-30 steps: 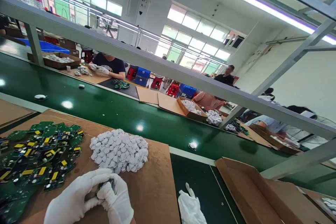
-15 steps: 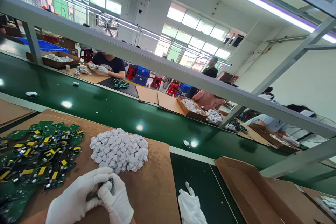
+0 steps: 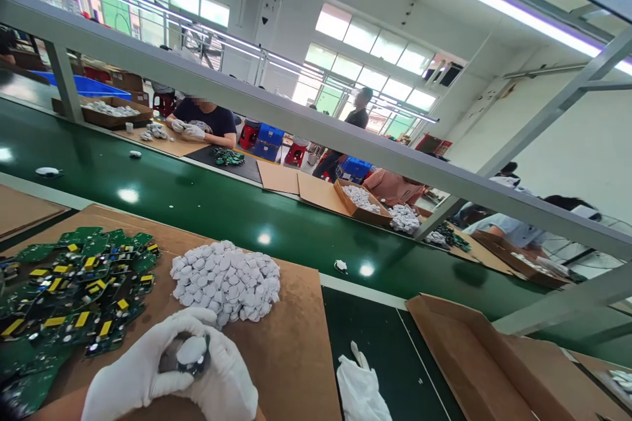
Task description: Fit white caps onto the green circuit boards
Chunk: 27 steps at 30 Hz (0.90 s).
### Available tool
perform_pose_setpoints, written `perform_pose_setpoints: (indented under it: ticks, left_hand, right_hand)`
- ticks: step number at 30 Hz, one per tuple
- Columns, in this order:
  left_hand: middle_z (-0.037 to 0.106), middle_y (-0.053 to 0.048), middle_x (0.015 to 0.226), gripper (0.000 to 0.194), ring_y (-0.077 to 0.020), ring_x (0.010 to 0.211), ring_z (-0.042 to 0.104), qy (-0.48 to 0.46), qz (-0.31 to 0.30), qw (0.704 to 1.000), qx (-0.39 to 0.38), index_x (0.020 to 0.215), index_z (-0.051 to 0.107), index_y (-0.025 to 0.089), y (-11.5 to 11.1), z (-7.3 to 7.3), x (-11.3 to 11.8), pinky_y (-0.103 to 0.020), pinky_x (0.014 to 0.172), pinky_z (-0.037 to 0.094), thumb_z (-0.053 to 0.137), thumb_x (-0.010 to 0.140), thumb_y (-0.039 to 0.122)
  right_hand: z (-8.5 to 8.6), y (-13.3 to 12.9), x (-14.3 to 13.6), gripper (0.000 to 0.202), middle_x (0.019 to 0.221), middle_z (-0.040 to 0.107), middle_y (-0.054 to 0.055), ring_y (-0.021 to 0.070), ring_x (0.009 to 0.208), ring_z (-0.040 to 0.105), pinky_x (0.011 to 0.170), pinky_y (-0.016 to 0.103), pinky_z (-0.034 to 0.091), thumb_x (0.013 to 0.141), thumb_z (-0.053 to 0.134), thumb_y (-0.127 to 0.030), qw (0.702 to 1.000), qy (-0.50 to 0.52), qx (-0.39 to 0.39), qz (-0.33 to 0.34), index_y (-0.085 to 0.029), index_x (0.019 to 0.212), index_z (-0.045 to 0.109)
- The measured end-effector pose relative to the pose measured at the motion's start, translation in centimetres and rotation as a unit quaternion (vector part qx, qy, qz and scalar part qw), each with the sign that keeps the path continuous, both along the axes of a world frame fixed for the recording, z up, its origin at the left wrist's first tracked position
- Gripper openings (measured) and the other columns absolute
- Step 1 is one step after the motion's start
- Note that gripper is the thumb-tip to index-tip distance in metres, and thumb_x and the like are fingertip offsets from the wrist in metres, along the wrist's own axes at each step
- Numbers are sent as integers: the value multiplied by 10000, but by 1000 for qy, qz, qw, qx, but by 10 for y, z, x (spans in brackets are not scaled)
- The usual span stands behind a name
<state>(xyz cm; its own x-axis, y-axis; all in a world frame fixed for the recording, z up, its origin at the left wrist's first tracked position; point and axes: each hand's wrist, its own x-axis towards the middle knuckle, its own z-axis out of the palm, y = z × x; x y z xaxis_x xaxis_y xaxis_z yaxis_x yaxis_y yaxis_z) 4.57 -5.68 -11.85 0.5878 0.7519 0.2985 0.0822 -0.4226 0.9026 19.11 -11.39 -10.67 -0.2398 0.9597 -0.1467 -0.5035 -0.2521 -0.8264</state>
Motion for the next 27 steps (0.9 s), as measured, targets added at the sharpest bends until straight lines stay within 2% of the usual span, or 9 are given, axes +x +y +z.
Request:
perform_pose_setpoints:
  ticks: [3, 6, 9, 12, 15, 17, 21, 24, 27]
  left_hand:
    - [589, -79, 1321, 539, -320, 1208, 554, -6, 18, 1000, 21, 1219, 570, 274, 0, 3, -4, -413, 983, 491, 723, 702, 268]
    - [551, -41, 1387, 586, -286, 1241, 535, 56, 57, 988, 132, 1318, 497, 335, -3, 13, -9, -392, 1026, 469, 659, 776, 181]
    - [574, -26, 1372, 509, -258, 1210, 560, 102, 50, 951, 289, 1320, 515, 326, -4, 19, -10, -348, 1013, 485, 594, 845, 161]
    - [656, -39, 1268, 474, -232, 1136, 608, 117, 72, 906, 400, 1370, 476, 274, -5, 11, -7, -311, 985, 499, 529, 909, 178]
    - [690, -37, 1207, 438, -212, 1080, 639, 105, 116, 895, 417, 1362, 482, 274, -7, -2, -3, -291, 951, 515, 467, 938, 167]
    - [690, -31, 1206, 418, -212, 1081, 645, 95, 115, 914, 377, 1328, 509, 293, -9, -5, -2, -287, 938, 528, 493, 923, 189]
    - [673, -46, 1231, 426, -212, 1088, 652, 69, 138, 950, 272, 1311, 499, 281, -9, 2, -4, -269, 912, 550, 574, 891, 278]
    - [699, -37, 1186, 278, -203, 1083, 654, 52, 131, 927, 347, 1212, 569, 285, -6, 7, -5, -280, 932, 538, 522, 940, 319]
    - [711, -44, 1165, 269, -211, 1107, 640, 65, 119, 902, 411, 1211, 585, 269, -2, 8, -5, -323, 983, 509, 477, 970, 319]
  right_hand:
    - [12, 0, -1, 405, 944, 650, 54, 185, 867, 629, 757, 355, 529, 785, 670, -477, 999, 34, 5, -24, -193, 1072, 628]
    - [15, 1, -1, 346, 939, 657, 40, 165, 844, 639, 755, 355, 542, 858, 618, -428, 998, 52, 11, -37, -157, 1073, 613]
    - [12, 1, 0, 289, 1010, 654, 49, 160, 846, 643, 739, 350, 555, 907, 574, -377, 998, 55, 11, -42, -147, 1079, 606]
    - [8, 0, 0, 294, 1071, 643, 59, 167, 880, 643, 756, 358, 559, 912, 573, -355, 997, 56, 11, -49, -152, 1124, 592]
    - [7, -1, -1, 299, 1095, 637, 63, 174, 901, 641, 769, 367, 559, 911, 575, -351, 997, 55, 15, -54, -155, 1137, 588]
    - [7, -1, -1, 300, 1099, 636, 64, 177, 909, 640, 774, 371, 559, 911, 575, -351, 997, 54, 18, -55, -156, 1138, 588]
    - [8, -2, 0, 293, 1092, 638, 63, 180, 917, 640, 778, 375, 558, 910, 576, -355, 996, 53, 25, -59, -157, 1125, 593]
    - [8, -2, 1, 286, 1081, 642, 61, 176, 905, 640, 771, 369, 558, 912, 572, -358, 996, 53, 29, -64, -158, 1114, 597]
    - [9, -2, 1, 288, 1086, 639, 62, 173, 900, 639, 773, 368, 558, 914, 568, -359, 996, 50, 29, -64, -159, 1120, 596]
